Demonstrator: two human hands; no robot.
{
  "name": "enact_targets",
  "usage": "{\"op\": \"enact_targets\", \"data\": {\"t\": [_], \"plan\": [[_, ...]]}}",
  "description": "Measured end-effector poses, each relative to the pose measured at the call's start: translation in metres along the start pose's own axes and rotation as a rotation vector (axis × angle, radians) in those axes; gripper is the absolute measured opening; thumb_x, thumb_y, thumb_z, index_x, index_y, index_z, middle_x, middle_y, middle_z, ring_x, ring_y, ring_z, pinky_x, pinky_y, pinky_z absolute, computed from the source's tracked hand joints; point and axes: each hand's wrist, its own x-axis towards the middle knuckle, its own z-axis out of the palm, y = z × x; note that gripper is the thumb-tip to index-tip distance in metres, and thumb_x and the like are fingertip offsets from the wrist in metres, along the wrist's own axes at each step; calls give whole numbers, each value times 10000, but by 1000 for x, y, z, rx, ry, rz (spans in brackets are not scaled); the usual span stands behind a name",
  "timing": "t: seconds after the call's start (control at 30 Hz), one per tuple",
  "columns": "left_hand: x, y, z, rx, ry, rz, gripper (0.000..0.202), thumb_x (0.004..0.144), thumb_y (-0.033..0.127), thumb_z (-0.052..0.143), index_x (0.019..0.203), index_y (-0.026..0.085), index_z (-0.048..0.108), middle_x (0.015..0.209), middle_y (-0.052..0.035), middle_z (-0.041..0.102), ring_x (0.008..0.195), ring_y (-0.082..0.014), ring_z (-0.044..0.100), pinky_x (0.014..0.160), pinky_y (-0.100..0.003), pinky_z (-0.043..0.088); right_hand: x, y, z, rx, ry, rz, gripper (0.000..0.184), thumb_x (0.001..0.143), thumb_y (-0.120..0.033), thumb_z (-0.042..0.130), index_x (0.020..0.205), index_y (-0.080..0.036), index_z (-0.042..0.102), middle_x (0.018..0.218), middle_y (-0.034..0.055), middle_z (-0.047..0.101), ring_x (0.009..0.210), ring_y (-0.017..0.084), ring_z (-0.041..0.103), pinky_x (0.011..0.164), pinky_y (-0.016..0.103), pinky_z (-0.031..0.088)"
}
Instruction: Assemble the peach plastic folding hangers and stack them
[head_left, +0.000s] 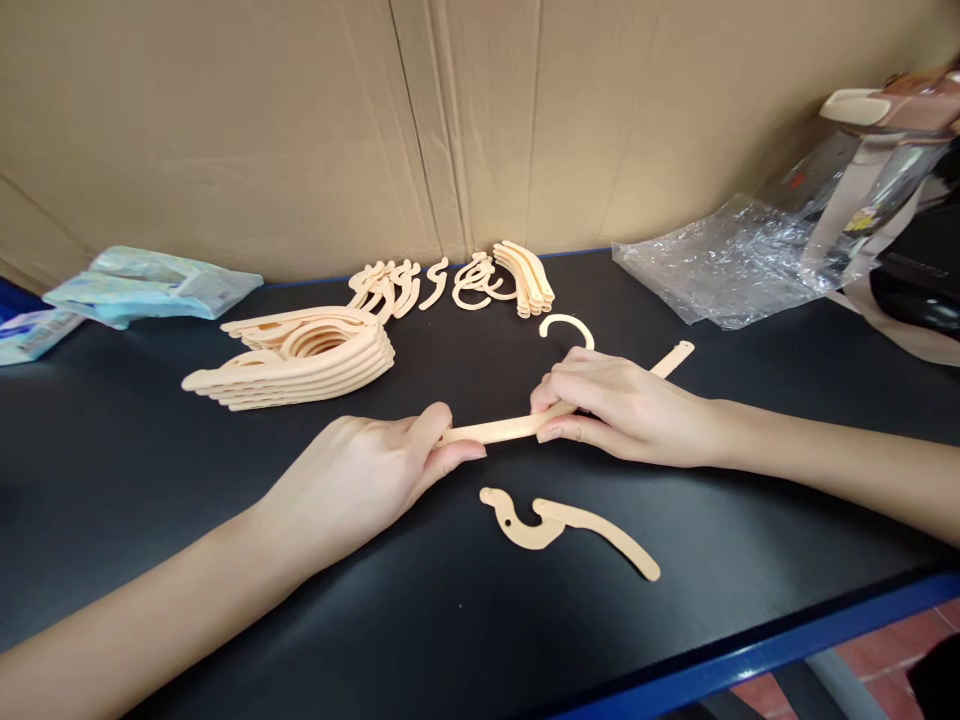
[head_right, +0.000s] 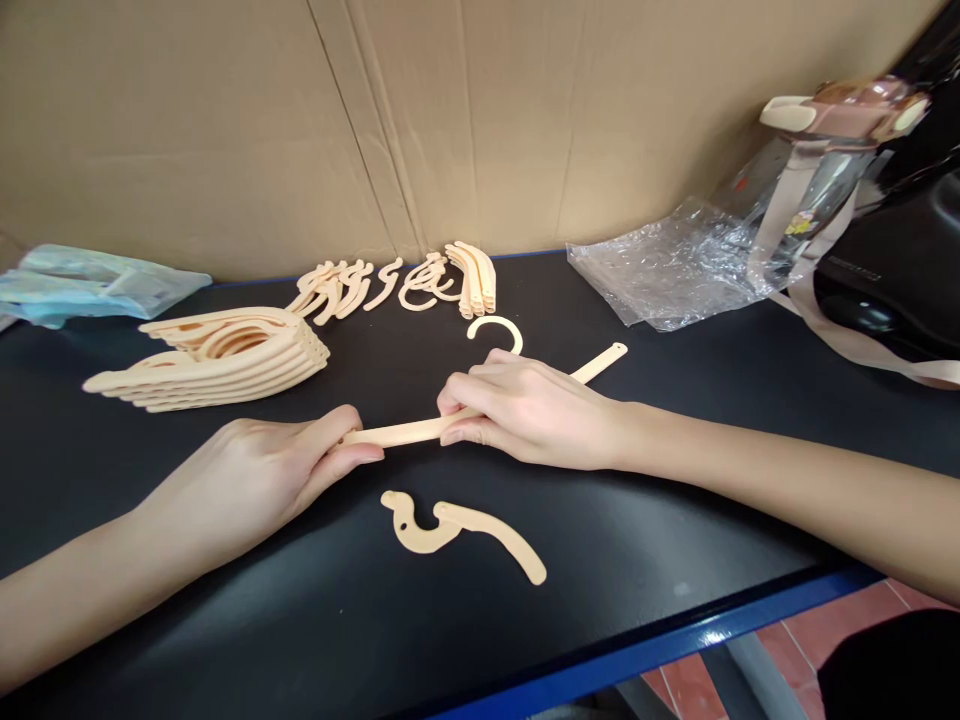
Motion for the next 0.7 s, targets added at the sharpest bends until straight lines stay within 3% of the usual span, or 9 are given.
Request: {"op": "enact_targets", "data": {"t": [0.23, 0.47, 0.6, 0.7], "plan": [[0, -2, 0, -39, 83, 71, 450, 1064, 439, 225, 809, 194, 503, 532, 55, 575, 378, -110, 515, 400, -224, 295, 0, 1, -1, 41, 7, -30, 179, 1007, -301, 488, 918, -167, 564, 797, 28, 653, 706, 145, 524, 701, 265, 438], [-4, 0, 2, -191, 132, -48, 311, 1018, 450, 399, 820, 213, 441, 541, 98, 433, 369, -78, 408, 412, -205, 285, 1, 2, 0, 54, 53, -33, 159, 982, -293, 548, 882, -169, 557, 775, 8, 639, 684, 132, 523, 704, 260, 412], [-3, 4, -3, -269, 127, -91, 199, 1009, 286, 377, 854, 200, 467, 647, 59, 469, 507, -98, 476, 511, -220, 357, 1, 3, 0, 86, 59, -10, 151, 976, -281, 565, 883, -163, 555, 773, -3, 635, 680, 116, 544, 734, 263, 401], [-2, 6, -5, -281, 141, -70, 188, 1027, 253, 342, 1040, 184, 517, 845, 5, 579, 724, -135, 580, 668, -235, 433, 0, 5, -1, 96, 89, 7, 155, 967, -295, 585, 887, -165, 560, 772, -11, 637, 680, 113, 549, 733, 264, 393]]}}
